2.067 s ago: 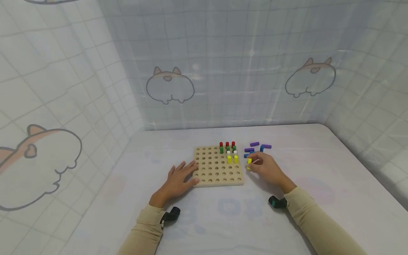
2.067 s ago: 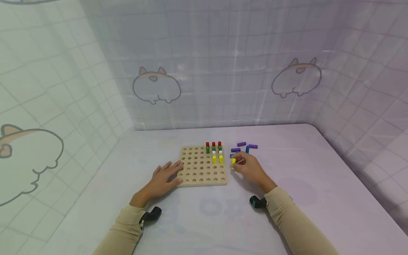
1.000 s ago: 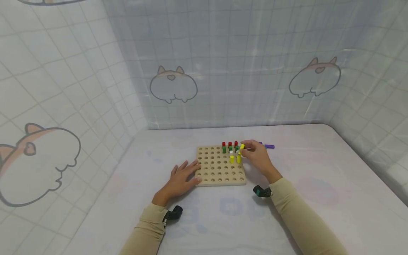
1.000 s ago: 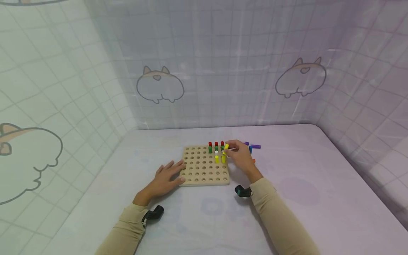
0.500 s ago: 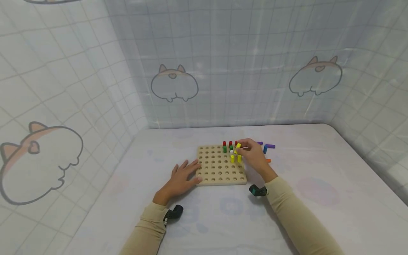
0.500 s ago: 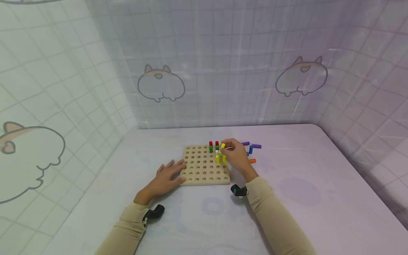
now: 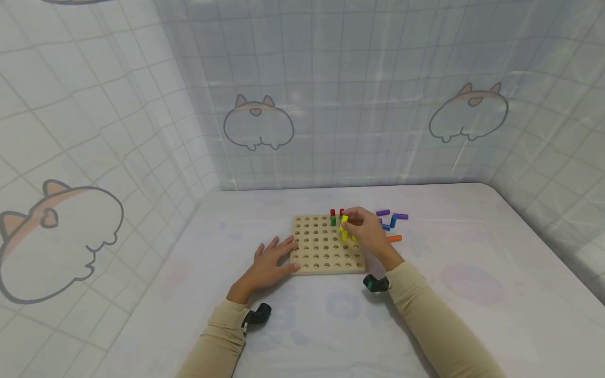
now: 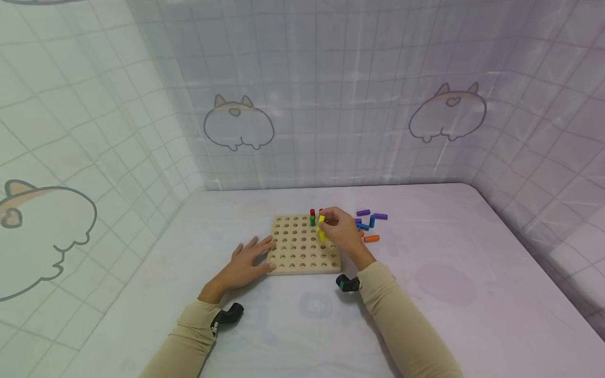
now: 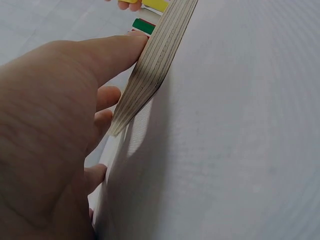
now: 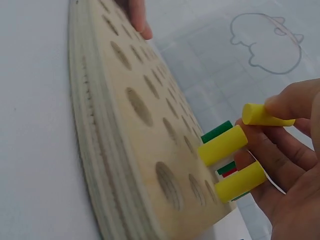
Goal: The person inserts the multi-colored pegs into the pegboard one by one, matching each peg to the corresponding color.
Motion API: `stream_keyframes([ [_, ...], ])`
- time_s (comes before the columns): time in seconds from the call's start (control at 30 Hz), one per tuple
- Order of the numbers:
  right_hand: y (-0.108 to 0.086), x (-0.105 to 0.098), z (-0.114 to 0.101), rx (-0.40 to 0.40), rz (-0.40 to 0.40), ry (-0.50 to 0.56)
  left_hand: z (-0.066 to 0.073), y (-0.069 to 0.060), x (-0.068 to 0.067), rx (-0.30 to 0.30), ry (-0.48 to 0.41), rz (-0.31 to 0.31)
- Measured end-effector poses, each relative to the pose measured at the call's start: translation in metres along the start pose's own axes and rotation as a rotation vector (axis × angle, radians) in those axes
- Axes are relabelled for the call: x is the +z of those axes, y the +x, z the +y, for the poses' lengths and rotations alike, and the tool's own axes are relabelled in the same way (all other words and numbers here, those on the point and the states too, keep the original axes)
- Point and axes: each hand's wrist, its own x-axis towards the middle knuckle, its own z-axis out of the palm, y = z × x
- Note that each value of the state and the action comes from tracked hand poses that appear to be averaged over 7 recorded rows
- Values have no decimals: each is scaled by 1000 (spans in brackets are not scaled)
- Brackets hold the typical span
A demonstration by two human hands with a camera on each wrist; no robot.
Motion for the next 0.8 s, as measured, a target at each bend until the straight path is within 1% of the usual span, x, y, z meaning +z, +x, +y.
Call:
stream_keyframes([
  [0.2, 1, 2, 2, -17, -5, 4, 1, 2, -3, 7, -5, 5],
  [0.3, 2, 3, 3, -13, -6, 3, 2, 2, -4, 5, -7, -3],
  [0.47, 1, 6, 3, -5, -28, 1, 3, 1, -5, 5, -4, 0],
  [0.53, 1, 8, 2, 0, -39, -10, 3, 1, -5, 6, -1, 3],
  [0.67, 1, 11, 1, 31, -58, -73, 3, 0, -5, 6, 6, -3],
  [0.8, 2, 12, 0, 34, -87, -119, 3, 0, -4, 11, 7, -5],
])
